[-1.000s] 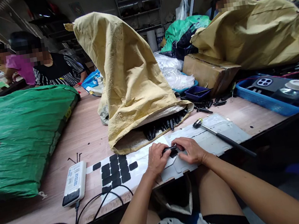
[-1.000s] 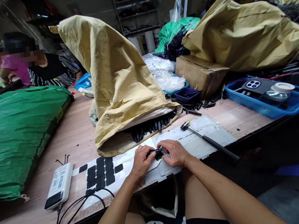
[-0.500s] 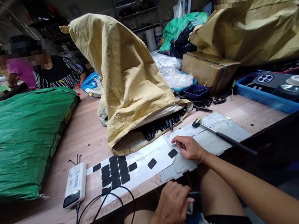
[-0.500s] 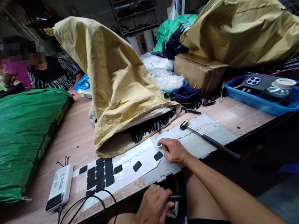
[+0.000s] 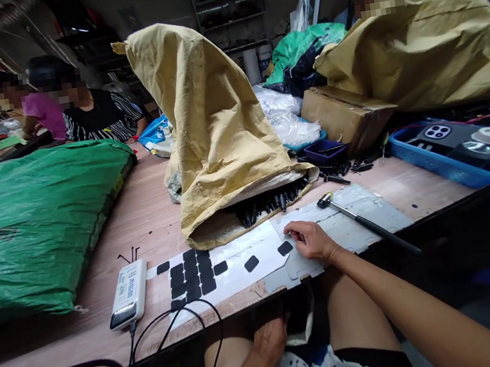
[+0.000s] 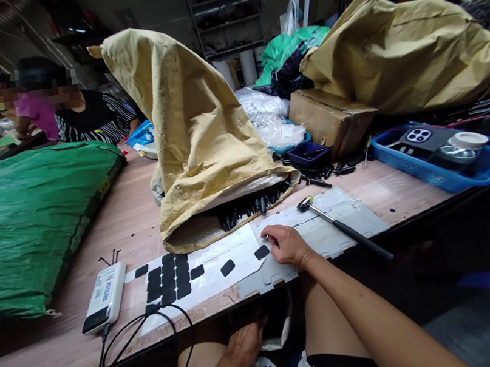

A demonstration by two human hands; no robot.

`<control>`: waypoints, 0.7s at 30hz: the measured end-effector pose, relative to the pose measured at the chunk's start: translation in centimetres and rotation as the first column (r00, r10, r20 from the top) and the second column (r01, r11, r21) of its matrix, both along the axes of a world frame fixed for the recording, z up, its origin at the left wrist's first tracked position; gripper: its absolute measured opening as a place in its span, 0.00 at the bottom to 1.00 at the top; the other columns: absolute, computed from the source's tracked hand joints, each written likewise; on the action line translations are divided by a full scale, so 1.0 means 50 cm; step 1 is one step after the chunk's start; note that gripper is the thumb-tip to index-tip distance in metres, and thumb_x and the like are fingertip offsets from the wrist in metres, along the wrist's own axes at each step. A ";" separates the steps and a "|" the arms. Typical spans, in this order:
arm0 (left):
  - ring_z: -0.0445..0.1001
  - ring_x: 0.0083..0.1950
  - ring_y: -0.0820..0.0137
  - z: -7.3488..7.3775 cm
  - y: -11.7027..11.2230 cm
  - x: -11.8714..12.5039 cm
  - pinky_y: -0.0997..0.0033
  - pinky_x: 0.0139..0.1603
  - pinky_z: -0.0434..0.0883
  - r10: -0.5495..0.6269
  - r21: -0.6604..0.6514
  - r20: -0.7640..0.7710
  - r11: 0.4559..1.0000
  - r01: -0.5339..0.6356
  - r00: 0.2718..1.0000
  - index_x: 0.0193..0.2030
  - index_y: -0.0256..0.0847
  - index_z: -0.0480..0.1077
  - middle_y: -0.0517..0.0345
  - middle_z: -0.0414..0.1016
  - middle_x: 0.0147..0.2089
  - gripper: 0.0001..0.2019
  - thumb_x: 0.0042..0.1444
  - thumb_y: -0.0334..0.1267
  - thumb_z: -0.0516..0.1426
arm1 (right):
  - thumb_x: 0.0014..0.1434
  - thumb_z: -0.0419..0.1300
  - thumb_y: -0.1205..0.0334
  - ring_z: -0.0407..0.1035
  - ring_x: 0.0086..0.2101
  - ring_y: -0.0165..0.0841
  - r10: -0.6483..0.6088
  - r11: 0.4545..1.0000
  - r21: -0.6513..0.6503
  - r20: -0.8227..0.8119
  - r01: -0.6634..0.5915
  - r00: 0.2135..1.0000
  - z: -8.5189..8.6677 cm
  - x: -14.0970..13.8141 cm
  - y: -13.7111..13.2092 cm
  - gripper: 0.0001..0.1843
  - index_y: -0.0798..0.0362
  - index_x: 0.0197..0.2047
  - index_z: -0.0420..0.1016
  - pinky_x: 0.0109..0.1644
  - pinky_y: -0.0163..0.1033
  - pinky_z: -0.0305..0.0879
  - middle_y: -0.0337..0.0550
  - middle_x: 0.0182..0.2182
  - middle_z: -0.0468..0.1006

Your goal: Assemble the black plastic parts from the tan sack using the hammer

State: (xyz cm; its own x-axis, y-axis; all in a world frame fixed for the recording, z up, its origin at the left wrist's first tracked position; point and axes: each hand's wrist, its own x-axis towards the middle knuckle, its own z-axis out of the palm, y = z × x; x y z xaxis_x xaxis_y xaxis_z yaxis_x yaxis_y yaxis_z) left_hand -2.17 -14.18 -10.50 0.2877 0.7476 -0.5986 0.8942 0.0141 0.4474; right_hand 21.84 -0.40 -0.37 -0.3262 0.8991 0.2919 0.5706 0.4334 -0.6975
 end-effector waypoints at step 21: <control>0.74 0.54 0.57 0.309 0.408 -0.023 0.60 0.55 0.70 0.299 0.680 0.085 0.680 -0.275 0.950 0.56 0.40 0.73 0.44 0.76 0.54 0.16 0.66 0.34 0.51 | 0.41 0.54 0.74 0.63 0.27 0.31 -0.002 1.000 0.025 0.015 0.001 1.000 0.002 -0.001 -0.002 0.22 0.50 0.40 0.72 0.35 0.36 0.60 0.35 0.25 0.68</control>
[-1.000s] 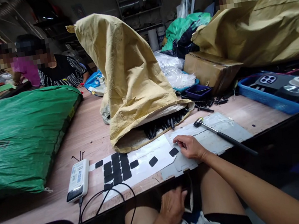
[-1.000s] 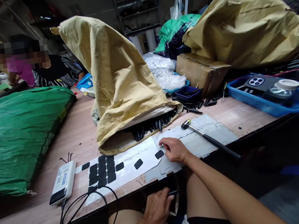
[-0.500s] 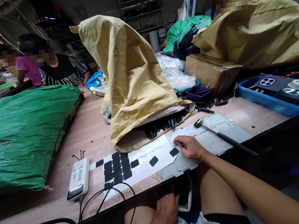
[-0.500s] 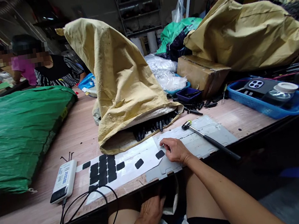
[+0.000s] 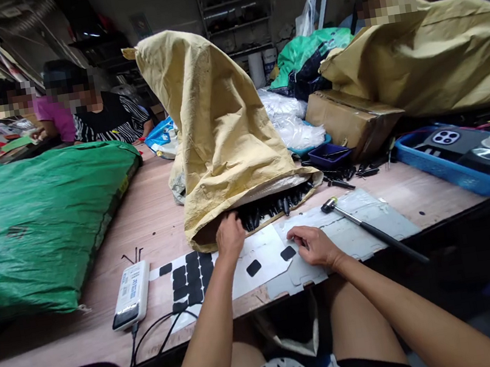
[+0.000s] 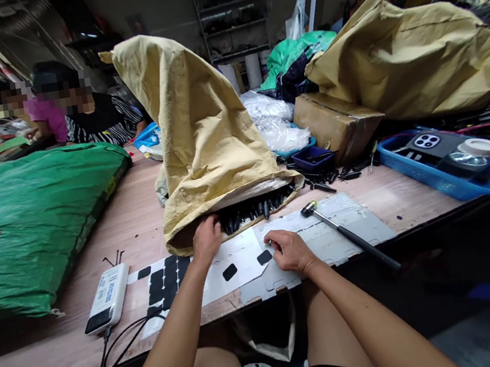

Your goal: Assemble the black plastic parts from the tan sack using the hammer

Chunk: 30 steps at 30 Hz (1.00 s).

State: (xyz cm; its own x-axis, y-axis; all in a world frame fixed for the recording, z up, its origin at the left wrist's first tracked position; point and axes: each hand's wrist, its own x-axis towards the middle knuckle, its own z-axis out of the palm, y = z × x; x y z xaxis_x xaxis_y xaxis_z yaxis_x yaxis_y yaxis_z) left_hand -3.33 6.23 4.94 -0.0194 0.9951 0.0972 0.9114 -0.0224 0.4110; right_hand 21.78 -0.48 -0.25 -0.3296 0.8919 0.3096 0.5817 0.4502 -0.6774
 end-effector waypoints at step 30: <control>0.70 0.48 0.62 -0.085 -0.153 0.043 0.62 0.51 0.68 -0.358 0.129 0.379 0.934 0.334 0.853 0.43 0.42 0.74 0.55 0.73 0.42 0.10 0.53 0.32 0.64 | 0.62 0.58 0.51 0.65 0.48 0.51 -0.706 0.649 0.168 0.497 0.742 0.505 0.034 0.192 -0.017 0.20 0.53 0.52 0.75 0.49 0.54 0.62 0.56 0.46 0.73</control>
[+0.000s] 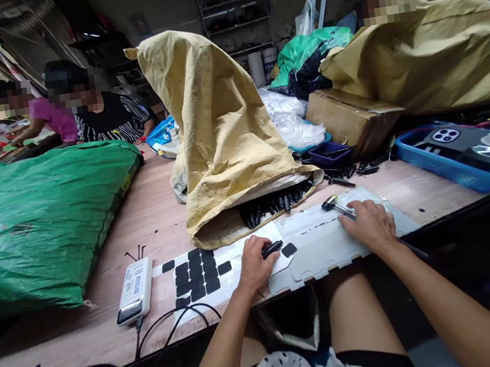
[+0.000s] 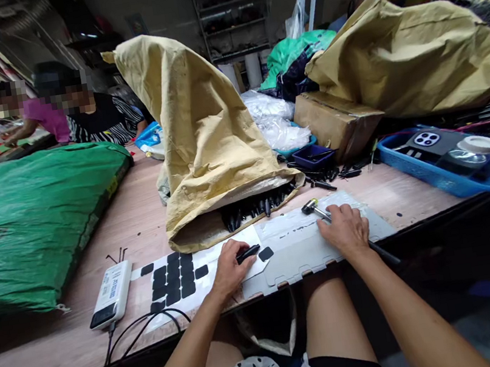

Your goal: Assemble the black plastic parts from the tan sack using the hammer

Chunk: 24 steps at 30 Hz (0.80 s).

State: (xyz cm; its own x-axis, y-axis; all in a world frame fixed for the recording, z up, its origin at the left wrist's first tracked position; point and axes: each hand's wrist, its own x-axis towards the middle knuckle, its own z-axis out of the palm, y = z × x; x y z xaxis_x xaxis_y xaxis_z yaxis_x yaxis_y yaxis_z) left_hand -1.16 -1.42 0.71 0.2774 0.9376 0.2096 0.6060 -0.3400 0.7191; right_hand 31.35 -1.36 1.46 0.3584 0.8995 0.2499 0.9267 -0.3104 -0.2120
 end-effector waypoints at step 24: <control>0.68 0.42 0.65 -0.004 0.007 0.000 0.66 0.46 0.65 0.010 -0.061 0.034 0.998 -0.008 0.999 0.29 0.40 0.74 0.59 0.69 0.34 0.05 0.51 0.32 0.67 | 0.71 0.46 0.64 0.74 0.41 0.38 0.637 0.771 0.242 -0.308 -0.590 0.707 0.020 -0.284 -0.135 0.22 0.47 0.63 0.71 0.46 0.42 0.73 0.47 0.41 0.75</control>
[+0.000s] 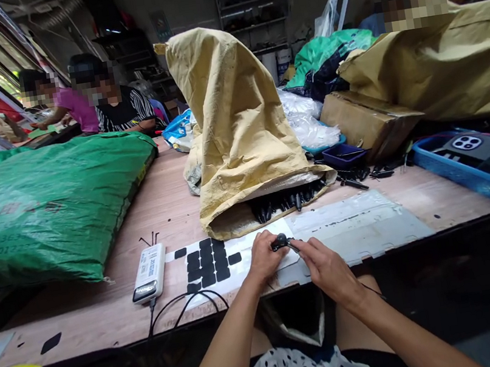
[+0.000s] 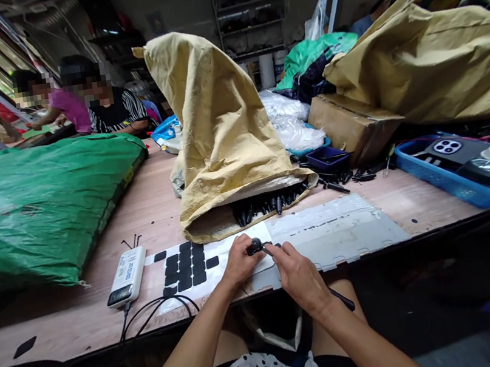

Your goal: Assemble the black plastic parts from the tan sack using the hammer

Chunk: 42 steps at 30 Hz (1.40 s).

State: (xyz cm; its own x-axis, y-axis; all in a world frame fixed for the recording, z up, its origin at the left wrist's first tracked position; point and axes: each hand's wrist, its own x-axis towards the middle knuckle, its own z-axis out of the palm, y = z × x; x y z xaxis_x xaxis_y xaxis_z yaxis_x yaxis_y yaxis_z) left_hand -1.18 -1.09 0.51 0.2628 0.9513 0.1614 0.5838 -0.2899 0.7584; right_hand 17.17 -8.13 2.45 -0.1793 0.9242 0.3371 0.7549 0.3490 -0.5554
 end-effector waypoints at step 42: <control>0.66 0.47 0.61 -0.012 -0.007 -0.014 0.60 0.50 0.63 -0.118 0.068 -0.099 0.990 0.125 0.988 0.47 0.42 0.75 0.53 0.74 0.42 0.11 0.67 0.40 0.53 | 0.55 0.64 0.49 0.65 0.23 0.28 -0.095 0.788 -0.539 -0.585 -0.298 0.806 -0.017 0.029 0.128 0.22 0.56 0.47 0.82 0.27 0.35 0.62 0.39 0.27 0.78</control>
